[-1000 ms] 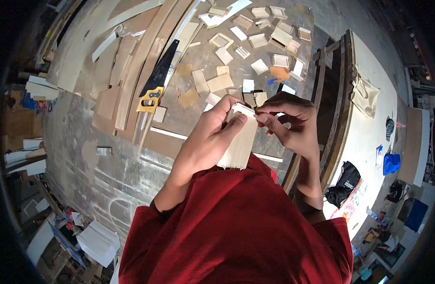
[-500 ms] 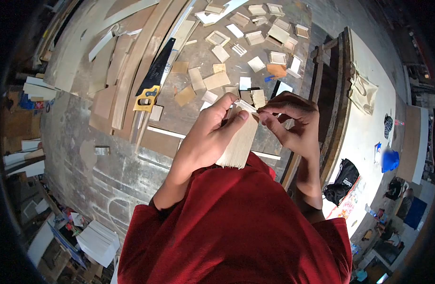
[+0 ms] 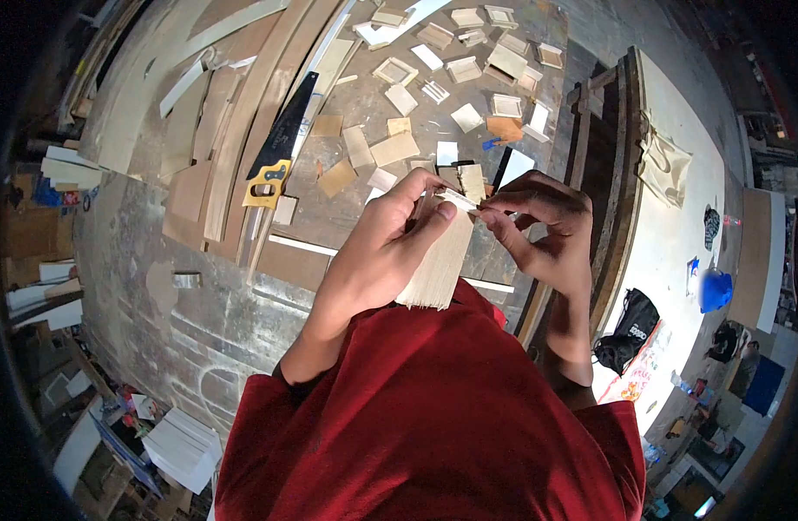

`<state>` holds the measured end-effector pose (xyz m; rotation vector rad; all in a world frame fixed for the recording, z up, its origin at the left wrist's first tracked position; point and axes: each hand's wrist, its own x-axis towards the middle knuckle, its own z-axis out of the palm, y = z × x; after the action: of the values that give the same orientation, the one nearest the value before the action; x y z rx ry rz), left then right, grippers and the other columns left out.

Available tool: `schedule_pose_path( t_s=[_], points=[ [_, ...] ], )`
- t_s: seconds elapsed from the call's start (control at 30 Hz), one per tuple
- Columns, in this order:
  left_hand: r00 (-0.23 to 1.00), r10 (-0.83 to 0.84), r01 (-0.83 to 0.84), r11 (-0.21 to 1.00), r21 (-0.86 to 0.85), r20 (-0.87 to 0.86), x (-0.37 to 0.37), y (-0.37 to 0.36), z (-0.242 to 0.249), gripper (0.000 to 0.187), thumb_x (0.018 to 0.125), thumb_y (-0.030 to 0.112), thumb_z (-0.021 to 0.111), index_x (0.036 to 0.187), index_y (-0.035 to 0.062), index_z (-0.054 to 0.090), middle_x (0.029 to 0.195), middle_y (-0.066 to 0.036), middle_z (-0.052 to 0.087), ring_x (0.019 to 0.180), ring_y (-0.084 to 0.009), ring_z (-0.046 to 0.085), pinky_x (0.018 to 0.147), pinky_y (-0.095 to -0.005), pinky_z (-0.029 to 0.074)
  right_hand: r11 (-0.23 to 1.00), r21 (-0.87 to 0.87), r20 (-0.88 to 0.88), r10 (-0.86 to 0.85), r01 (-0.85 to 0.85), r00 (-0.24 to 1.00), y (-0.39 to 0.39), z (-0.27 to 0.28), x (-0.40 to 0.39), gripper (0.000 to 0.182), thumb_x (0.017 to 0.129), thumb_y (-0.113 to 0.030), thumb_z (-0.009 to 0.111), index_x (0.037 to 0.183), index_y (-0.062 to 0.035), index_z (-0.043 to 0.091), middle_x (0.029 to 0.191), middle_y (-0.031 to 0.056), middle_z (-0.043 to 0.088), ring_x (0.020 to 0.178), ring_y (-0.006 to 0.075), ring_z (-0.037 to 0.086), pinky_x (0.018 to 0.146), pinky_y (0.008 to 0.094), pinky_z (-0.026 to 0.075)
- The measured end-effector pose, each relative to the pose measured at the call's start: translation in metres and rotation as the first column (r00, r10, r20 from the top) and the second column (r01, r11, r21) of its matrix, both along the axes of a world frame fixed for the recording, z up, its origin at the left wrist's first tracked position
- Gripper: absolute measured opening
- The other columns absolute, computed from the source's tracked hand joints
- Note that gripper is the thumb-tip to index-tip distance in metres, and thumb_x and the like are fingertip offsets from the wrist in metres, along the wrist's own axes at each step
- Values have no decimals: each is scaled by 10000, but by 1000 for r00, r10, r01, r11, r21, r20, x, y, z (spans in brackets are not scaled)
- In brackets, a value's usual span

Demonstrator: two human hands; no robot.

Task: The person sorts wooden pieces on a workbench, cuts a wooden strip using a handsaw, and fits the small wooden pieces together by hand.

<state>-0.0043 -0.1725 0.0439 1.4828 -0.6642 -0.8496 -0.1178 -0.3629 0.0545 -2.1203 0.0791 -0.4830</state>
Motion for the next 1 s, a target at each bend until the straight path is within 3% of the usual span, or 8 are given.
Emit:
schedule_pose_path(
  t_s=[0.47, 0.53, 0.77, 0.83, 1.0],
  points=[
    [996, -4, 2, 1000, 23, 87, 4, -2, 5, 156, 1047, 146, 568, 1085, -4, 543, 732, -40, 504, 704, -87, 425, 634, -281, 402, 998, 51, -5, -25, 25, 1000, 4, -2, 1, 112, 808, -5, 800, 912, -45, 783, 813, 72, 719, 690, 132, 672, 530, 250, 528],
    [999, -9, 8, 1000, 11, 51, 3, -1, 5, 146, 1056, 168, 559, 1079, 25, 577, 813, 52, 470, 761, -22, 395, 667, -200, 338, 997, 69, -19, -26, 27, 999, 4, -2, 1, 113, 808, -2, 797, 913, -43, 783, 816, 73, 720, 693, 131, 674, 530, 248, 528],
    [997, 3, 0, 999, -41, 73, 1, -3, 2, 139, 1047, 150, 577, 1089, 18, 560, 813, 45, 496, 762, -30, 411, 668, -209, 356, 999, 48, 4, -17, 17, 1000, 2, -1, 1, 115, 806, 10, 786, 912, -38, 783, 809, 75, 712, 702, 131, 685, 540, 240, 536],
    [997, -44, 38, 996, 86, 64, 3, -1, 10, 151, 1037, 147, 596, 1095, 15, 552, 820, 42, 516, 762, -32, 419, 664, -214, 364, 999, 36, 5, -14, 14, 1000, 2, 0, 1, 115, 805, 8, 788, 911, -38, 783, 809, 74, 711, 703, 130, 686, 542, 239, 538],
    [995, -23, 16, 997, 77, 101, 1, -3, 8, 168, 1031, 160, 610, 1093, 15, 553, 807, 41, 520, 751, -26, 420, 651, -212, 359, 999, 40, 18, -18, 17, 1000, 3, -1, 0, 116, 803, 2, 795, 911, -40, 784, 824, 73, 713, 709, 129, 687, 541, 237, 537]
  ],
)
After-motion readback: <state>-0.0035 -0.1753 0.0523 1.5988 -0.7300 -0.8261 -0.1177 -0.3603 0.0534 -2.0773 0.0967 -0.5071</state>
